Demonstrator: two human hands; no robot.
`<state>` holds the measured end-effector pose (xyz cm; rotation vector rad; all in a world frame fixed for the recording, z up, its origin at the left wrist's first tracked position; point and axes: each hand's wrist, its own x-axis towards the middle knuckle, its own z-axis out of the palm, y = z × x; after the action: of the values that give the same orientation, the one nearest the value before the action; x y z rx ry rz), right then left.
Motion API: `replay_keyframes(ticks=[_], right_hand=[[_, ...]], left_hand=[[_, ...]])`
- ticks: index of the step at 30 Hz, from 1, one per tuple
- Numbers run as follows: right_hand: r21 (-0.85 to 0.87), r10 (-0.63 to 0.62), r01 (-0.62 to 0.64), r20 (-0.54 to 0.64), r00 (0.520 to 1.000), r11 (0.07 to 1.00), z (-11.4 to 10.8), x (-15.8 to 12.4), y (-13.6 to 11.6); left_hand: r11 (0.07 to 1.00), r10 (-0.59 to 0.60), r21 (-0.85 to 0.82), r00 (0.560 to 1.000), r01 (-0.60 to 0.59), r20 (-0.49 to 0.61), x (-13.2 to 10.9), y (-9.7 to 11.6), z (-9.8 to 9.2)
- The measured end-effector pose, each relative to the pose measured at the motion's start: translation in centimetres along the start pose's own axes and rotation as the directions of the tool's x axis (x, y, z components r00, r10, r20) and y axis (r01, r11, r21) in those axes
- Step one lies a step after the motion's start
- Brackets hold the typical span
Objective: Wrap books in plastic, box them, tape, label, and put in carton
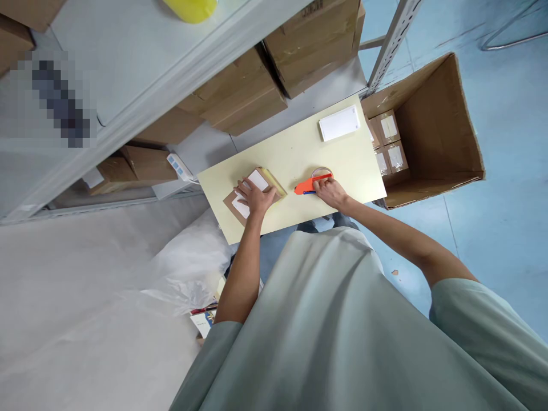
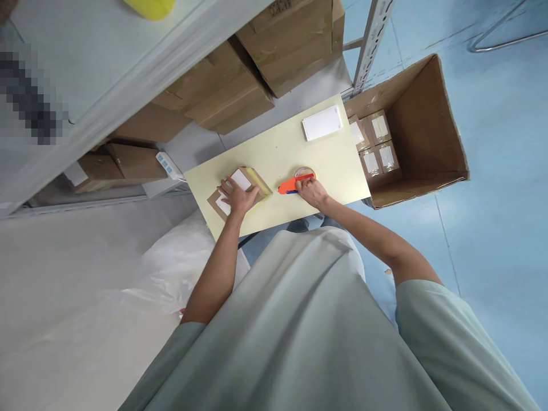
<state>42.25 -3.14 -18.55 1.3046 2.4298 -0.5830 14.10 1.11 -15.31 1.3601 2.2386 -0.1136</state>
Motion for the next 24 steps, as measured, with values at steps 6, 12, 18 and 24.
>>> replay_keyframes(ticks=[6,12,18,24], right_hand=[[0.045,-0.068,0.068,0.006,0.998,0.997,-2.0,4.0,-4.3],[0.033,-0.211,0.209,0.055,0.976,0.977,-2.0,4.4,-8.6],[-0.009,-0.322,0.323,0.069,0.944,0.946,-1.4,3.6,-13.0],[-0.051,-0.330,0.332,0.048,0.943,0.942,0.6,0.9,-10.9]], left_hand=[[0.988,0.145,0.033,0.987,-0.148,0.066,-0.5,-2.3,-0.4],[0.959,0.276,0.028,0.952,-0.282,0.130,-2.5,-3.8,0.4],[0.934,0.351,0.019,0.924,-0.358,0.152,-5.9,-5.1,1.0],[0.940,0.327,0.043,0.932,-0.337,0.153,-7.3,-6.1,1.4]])
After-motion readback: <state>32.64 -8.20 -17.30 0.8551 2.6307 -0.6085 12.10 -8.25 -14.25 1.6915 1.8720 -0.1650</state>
